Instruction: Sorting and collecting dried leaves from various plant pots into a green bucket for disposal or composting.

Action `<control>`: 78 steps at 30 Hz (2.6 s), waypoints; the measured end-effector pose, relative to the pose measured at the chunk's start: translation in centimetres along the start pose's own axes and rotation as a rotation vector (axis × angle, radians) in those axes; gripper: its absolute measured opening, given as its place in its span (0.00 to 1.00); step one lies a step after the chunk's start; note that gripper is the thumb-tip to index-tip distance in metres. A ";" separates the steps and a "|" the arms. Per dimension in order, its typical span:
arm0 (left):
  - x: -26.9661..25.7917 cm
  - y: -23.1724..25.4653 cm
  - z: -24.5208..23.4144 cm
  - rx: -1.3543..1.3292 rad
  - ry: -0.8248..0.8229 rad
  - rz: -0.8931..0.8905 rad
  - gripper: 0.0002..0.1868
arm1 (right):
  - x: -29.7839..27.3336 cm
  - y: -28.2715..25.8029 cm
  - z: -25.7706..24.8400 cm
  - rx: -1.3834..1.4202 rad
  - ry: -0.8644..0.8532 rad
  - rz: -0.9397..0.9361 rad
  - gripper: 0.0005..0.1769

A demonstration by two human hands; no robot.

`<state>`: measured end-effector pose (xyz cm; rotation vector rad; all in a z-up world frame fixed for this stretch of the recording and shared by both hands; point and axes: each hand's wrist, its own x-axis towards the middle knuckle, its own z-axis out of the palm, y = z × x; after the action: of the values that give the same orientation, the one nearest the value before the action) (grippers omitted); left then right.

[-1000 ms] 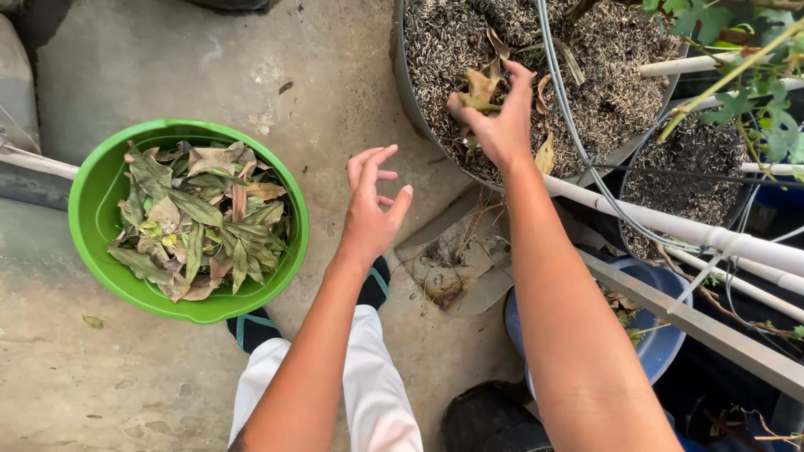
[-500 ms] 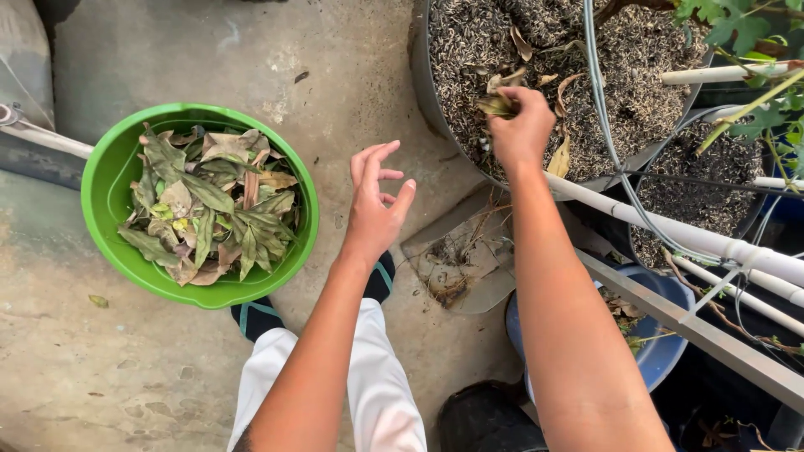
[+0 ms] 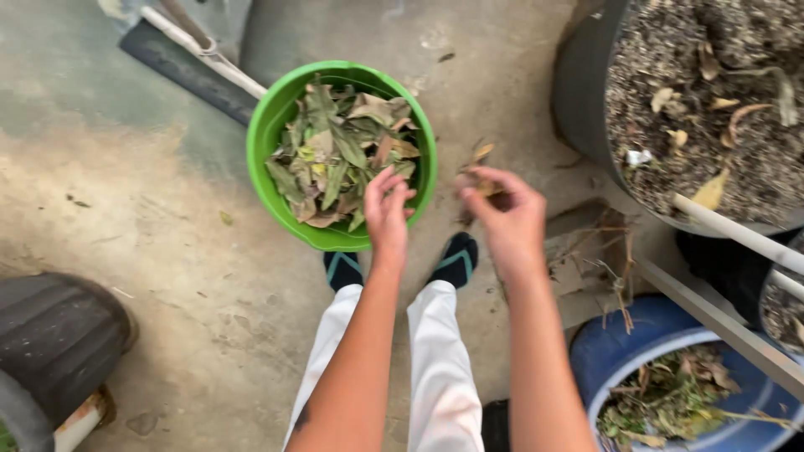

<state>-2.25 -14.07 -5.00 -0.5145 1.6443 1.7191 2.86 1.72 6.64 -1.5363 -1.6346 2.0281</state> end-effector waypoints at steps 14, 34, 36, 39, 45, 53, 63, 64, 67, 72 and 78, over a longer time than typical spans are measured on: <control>-1.5 -3.5 -12.8 0.052 0.329 -0.223 0.22 | 7.3 7.8 2.0 0.257 0.046 0.374 0.26; -3.6 -0.5 19.6 0.253 -0.557 0.068 0.22 | 9.8 2.4 -24.5 -0.977 0.248 -0.060 0.23; -4.0 -0.2 19.0 0.301 -0.536 0.059 0.23 | 9.1 1.8 -23.8 -1.049 0.274 -0.061 0.21; -3.8 -1.0 17.8 0.277 -0.526 0.051 0.24 | 9.1 1.4 -23.5 -1.000 0.264 -0.145 0.29; -4.0 -1.0 16.4 0.308 -0.498 0.052 0.23 | 10.3 4.4 -26.2 -1.002 0.150 -0.287 0.14; -4.8 -0.4 16.2 0.328 -0.510 0.026 0.22 | 9.0 5.0 -27.2 -0.561 0.337 -0.102 0.06; -6.1 -0.1 16.6 0.300 -0.561 -0.009 0.22 | 3.0 4.3 -26.7 0.240 0.398 -0.028 0.06; -6.3 -0.4 16.9 0.304 -0.569 -0.010 0.22 | 2.4 4.1 -26.7 0.244 0.406 -0.030 0.06; -6.7 -1.1 18.2 0.298 -0.636 -0.017 0.20 | 0.6 3.0 -26.2 0.350 0.424 -0.048 0.06; -8.1 0.6 21.9 0.309 -0.846 -0.073 0.26 | -2.8 0.6 -24.2 0.416 0.319 -0.061 0.05; -10.0 0.6 22.1 0.166 -1.053 -0.148 0.16 | -6.9 0.8 -22.9 0.422 0.307 -0.040 0.06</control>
<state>8.02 5.49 5.02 0.3254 0.9191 1.3343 23.57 12.24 12.50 -1.5422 -1.0377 1.8468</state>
